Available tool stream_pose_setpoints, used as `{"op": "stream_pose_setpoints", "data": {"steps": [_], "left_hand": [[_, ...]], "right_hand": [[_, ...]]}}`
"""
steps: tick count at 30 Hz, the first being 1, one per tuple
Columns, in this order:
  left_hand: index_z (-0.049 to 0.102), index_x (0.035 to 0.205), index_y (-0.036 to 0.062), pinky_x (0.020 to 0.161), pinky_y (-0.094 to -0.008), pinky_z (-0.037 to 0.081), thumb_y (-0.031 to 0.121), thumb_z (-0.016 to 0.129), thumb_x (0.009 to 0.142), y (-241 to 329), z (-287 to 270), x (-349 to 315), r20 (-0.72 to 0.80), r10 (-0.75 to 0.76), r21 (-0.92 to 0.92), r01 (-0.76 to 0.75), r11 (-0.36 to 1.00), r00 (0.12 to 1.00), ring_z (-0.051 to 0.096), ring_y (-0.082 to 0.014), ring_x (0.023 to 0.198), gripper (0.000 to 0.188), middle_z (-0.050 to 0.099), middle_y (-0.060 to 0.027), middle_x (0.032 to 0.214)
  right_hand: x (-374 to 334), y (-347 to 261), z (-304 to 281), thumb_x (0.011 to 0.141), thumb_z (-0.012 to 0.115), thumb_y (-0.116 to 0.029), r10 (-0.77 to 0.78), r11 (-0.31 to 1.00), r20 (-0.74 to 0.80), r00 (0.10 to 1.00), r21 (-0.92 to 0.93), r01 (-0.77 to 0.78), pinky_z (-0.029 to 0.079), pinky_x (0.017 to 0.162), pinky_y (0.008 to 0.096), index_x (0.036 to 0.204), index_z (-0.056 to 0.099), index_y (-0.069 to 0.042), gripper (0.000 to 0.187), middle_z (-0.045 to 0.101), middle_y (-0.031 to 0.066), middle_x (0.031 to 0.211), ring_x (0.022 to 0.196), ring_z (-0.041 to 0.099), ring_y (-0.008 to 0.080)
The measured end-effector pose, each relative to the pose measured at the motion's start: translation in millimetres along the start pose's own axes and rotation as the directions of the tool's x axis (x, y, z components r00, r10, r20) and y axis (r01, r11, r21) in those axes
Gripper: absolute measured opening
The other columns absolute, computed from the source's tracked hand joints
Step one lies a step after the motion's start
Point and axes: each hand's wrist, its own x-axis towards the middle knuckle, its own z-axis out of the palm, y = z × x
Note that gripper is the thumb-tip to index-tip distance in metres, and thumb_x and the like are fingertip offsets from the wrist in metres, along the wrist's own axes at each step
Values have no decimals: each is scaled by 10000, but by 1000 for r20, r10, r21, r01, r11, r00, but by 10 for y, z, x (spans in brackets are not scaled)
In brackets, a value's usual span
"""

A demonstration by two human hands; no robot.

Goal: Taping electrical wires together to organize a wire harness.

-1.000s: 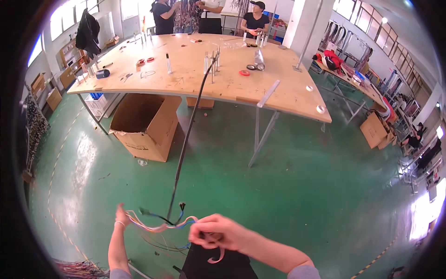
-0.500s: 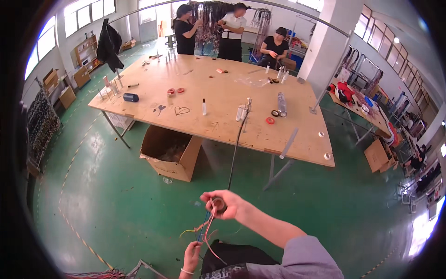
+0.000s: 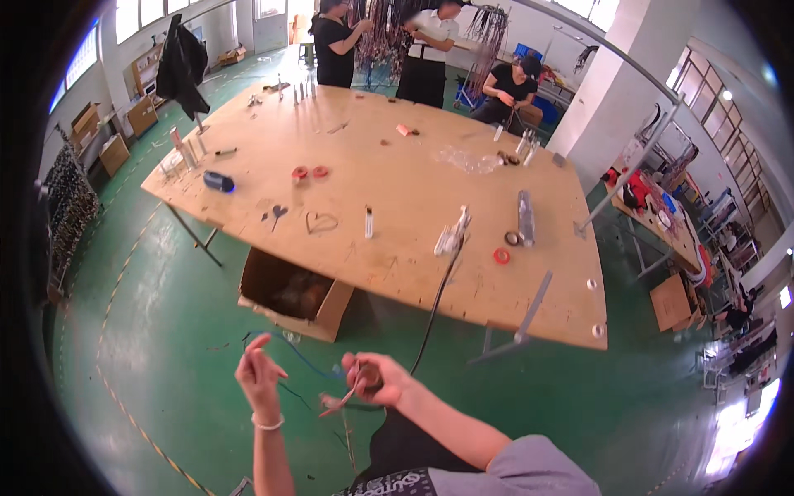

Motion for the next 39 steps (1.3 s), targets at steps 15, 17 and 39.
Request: {"op": "stream_pose_setpoints", "data": {"steps": [15, 17, 39], "left_hand": [[556, 1153, -25, 666, -249, 435, 13, 485, 893, -242, 1110, 1609, 282, -440, -85, 480, 873, 852, 500, -91, 709, 272, 542, -22, 831], [543, 1123, -14, 665, -232, 434, 18, 478, 935, -449, 1361, 1683, 305, -399, -206, 469, 859, 865, 501, -80, 718, 201, 548, -17, 853], [499, 975, 77, 484, -173, 277, 203, 508, 1028, -1295, 1735, 2737, 155, -655, -454, 642, 618, 740, 374, -12, 600, 137, 487, 43, 762]], "right_hand": [[344, -1799, 1759, 675, 646, -222, -1, -722, 101, 995, -688, 69, 528, 604, 378, 765, 741, -94, 183, 702, 85, 701, 691, 693, 240], [328, -1961, 2083, 654, 627, -210, -54, -789, 92, 994, -615, 14, 519, 612, 417, 724, 734, -119, 156, 685, 95, 682, 709, 683, 291], [890, -2686, 1410, 779, 773, -81, -612, -121, 139, 779, -989, 82, 416, 676, 246, 1104, 683, -57, 338, 590, 2, 852, 767, 528, 80]]}}
